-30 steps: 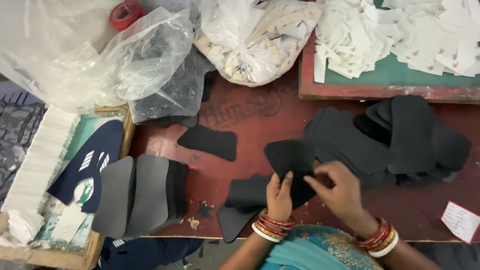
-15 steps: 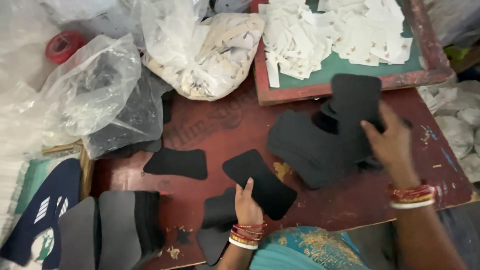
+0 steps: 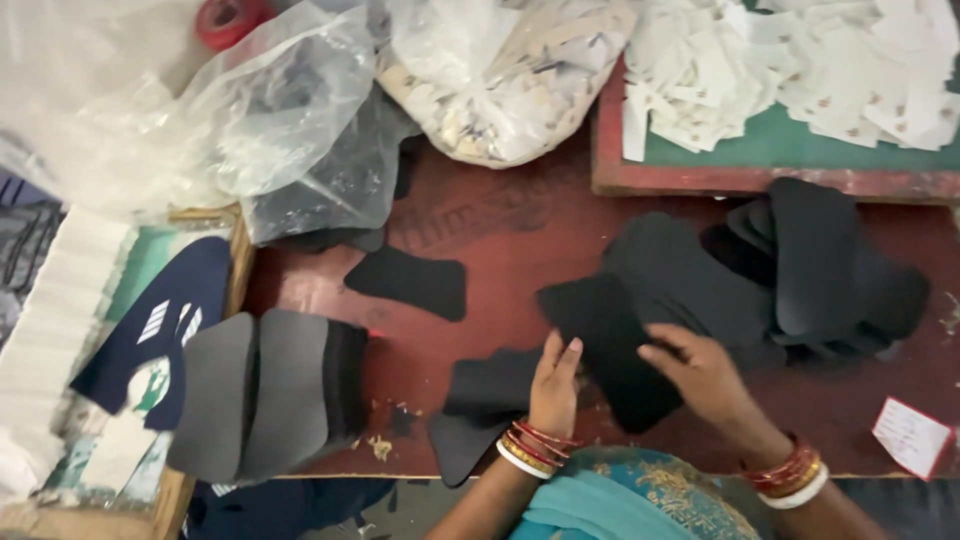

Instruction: The person sorts black shoe insoles on a red worktable, picking them up, aligning them, and stacking them into neat piles. The person also handles white paper inserts and blue insoles nearby, moving them aside to access the black insoles.

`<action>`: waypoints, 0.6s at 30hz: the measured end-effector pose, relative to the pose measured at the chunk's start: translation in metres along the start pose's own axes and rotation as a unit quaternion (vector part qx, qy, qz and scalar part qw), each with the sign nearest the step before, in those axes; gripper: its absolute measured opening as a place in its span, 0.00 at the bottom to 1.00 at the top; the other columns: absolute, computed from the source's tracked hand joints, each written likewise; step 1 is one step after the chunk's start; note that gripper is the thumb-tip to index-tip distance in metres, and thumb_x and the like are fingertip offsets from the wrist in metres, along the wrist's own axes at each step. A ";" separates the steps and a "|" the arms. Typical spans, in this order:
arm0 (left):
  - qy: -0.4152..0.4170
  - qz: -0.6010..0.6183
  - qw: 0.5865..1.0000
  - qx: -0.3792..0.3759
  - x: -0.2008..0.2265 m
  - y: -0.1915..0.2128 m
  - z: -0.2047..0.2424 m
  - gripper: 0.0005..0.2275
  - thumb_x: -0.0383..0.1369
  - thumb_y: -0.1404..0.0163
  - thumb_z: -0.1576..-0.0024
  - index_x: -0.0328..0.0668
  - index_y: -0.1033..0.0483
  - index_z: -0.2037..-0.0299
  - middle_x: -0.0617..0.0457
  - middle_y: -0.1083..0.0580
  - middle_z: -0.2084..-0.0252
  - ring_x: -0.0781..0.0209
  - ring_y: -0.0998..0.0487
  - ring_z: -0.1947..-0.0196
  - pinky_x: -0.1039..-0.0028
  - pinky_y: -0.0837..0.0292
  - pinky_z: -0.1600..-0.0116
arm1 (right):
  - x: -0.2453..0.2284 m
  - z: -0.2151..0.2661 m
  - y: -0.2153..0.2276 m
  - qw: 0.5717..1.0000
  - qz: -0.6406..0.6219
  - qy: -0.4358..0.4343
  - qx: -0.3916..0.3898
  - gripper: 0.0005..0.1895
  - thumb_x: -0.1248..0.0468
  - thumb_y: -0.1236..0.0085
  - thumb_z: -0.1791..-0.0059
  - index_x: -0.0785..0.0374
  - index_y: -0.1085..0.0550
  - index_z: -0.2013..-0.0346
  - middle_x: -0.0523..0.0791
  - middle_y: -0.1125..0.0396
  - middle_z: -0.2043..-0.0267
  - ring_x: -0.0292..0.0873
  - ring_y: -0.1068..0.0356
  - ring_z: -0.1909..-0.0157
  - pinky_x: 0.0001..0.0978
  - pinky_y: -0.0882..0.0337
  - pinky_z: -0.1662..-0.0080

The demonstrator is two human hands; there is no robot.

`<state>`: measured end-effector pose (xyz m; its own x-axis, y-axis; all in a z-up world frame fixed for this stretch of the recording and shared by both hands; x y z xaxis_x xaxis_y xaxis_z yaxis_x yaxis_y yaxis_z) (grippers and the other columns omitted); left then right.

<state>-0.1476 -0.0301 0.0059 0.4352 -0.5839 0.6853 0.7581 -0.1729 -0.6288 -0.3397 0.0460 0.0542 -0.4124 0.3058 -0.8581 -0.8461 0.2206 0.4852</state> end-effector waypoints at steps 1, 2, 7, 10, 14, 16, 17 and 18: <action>-0.008 -0.012 1.000 0.000 0.016 0.002 0.001 0.19 0.34 0.54 0.35 0.42 0.34 0.34 0.50 0.26 0.45 0.62 0.24 0.51 0.71 0.28 0.47 | -0.010 0.001 0.021 0.998 0.032 -0.007 0.051 0.20 0.59 0.38 0.52 0.66 0.23 0.48 0.49 0.24 0.49 0.44 0.24 0.50 0.34 0.28 0.49; -0.015 -0.024 1.000 0.000 0.032 0.005 0.002 0.19 0.34 0.54 0.36 0.45 0.36 0.34 0.51 0.26 0.46 0.62 0.23 0.52 0.71 0.25 0.50 | -0.022 0.002 0.042 0.993 0.065 -0.013 0.102 0.18 0.61 0.38 0.51 0.66 0.22 0.49 0.50 0.25 0.50 0.46 0.26 0.50 0.35 0.29 0.49; -0.224 -0.221 0.935 0.161 0.139 0.145 0.027 0.14 0.30 0.52 0.36 0.34 0.27 0.41 0.50 0.22 0.54 0.65 0.21 0.59 0.74 0.21 0.55 | -0.046 0.007 0.091 0.910 0.304 0.129 0.250 0.12 0.62 0.38 0.42 0.58 0.20 0.44 0.49 0.31 0.53 0.49 0.30 0.54 0.38 0.29 0.51; -0.212 -0.288 0.902 0.241 0.156 0.217 0.064 0.11 0.30 0.51 0.36 0.33 0.23 0.48 0.50 0.20 0.60 0.65 0.21 0.64 0.75 0.23 0.59 | -0.068 -0.016 0.042 0.892 0.390 0.152 0.169 0.15 0.59 0.39 0.47 0.55 0.19 0.46 0.48 0.29 0.51 0.52 0.29 0.52 0.43 0.28 0.50; -0.117 -0.477 0.823 0.286 0.157 0.228 0.100 0.11 0.36 0.46 0.39 0.33 0.18 0.57 0.44 0.19 0.66 0.56 0.19 0.67 0.70 0.24 0.62 | -0.069 -0.022 -0.080 0.915 0.298 0.272 -0.026 0.18 0.56 0.40 0.52 0.57 0.22 0.49 0.48 0.28 0.49 0.51 0.29 0.47 0.45 0.29 0.46; -0.115 -0.537 0.780 0.299 0.147 0.215 0.111 0.12 0.38 0.45 0.41 0.35 0.18 0.59 0.43 0.19 0.67 0.52 0.18 0.66 0.67 0.24 0.61 | -0.085 -0.025 -0.119 0.903 0.301 0.300 -0.067 0.21 0.55 0.38 0.54 0.59 0.22 0.49 0.48 0.28 0.49 0.52 0.30 0.46 0.46 0.31 0.45; -0.115 -0.597 0.734 0.303 0.145 0.206 0.114 0.13 0.41 0.44 0.43 0.36 0.17 0.61 0.42 0.19 0.67 0.48 0.17 0.66 0.64 0.24 0.61 | -0.094 -0.024 -0.143 0.891 0.304 0.323 -0.100 0.25 0.54 0.37 0.57 0.61 0.23 0.48 0.49 0.28 0.48 0.53 0.31 0.45 0.47 0.33 0.44; -0.114 -0.597 0.732 0.309 0.142 0.201 0.118 0.13 0.41 0.44 0.43 0.36 0.17 0.61 0.42 0.19 0.67 0.48 0.17 0.66 0.64 0.24 0.61 | -0.106 -0.025 -0.148 0.890 0.302 0.327 -0.103 0.25 0.54 0.37 0.57 0.61 0.23 0.48 0.49 0.28 0.48 0.53 0.31 0.45 0.47 0.33 0.44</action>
<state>0.1237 -0.0536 0.0201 -0.6993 -0.1500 0.6989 0.7089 -0.0194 0.7051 -0.1788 -0.0419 0.0688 -0.8638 -0.3081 -0.3987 -0.4200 0.0030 0.9075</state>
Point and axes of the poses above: each hand's wrist, its own z-axis away from the middle knuckle, its own y-axis out of the back of the hand, x = y × z, the point moved 10 cm from there along -z, towards the middle knuckle
